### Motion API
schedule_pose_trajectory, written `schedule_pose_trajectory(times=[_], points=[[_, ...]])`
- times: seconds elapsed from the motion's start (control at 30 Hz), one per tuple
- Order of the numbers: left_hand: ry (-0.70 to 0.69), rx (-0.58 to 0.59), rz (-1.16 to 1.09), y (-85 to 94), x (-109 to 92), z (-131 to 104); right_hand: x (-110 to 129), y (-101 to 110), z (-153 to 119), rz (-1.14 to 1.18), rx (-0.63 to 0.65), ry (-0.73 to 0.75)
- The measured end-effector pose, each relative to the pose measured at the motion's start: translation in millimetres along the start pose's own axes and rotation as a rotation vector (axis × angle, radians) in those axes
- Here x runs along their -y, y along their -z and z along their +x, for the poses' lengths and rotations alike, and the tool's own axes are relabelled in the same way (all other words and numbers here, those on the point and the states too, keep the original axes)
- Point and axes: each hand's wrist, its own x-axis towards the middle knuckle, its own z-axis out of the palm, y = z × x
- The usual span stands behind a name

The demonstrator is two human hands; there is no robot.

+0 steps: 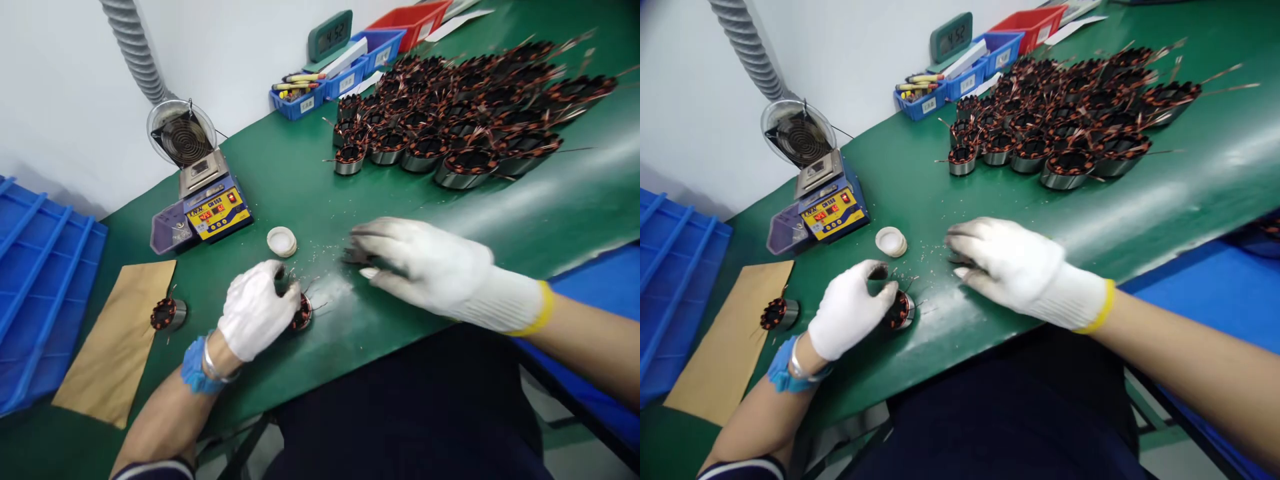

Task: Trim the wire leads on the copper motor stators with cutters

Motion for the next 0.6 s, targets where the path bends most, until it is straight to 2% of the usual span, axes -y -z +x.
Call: schedule_pose_trajectory(times=[0.07, 0.17, 0.33, 0.43, 0.5, 0.53, 0.6], points=[[0.038, 0.120, -0.024, -4.6, 3.0, 6.3, 8.8, -10.6, 25.4, -0.014, 0.014, 0.141], [-0.001, 0.161, -0.147, -15.2, 3.8, 9.4, 18.4, -23.9, 48.4, -0.077, 0.024, 0.267], [-0.089, 0.199, -0.306, -19.3, -0.1, 4.3, 26.2, -30.1, 51.1, -0.137, -0.003, 0.396], [-0.123, 0.213, -0.350, -19.4, -0.5, 3.8, 27.3, -27.6, 49.9, -0.116, 0.073, 0.425], [-0.163, 0.209, -0.352, -20.6, 0.0, 4.7, 30.4, -25.8, 50.7, 0.018, 0.192, 0.355], [-0.189, 0.205, -0.337, -21.1, 0.4, 5.2, 33.3, -25.2, 51.2, 0.142, 0.262, 0.245], [-0.262, 0.198, -0.264, -21.5, 0.8, 6.1, 41.6, -24.9, 52.1, 0.425, 0.376, -0.070]])
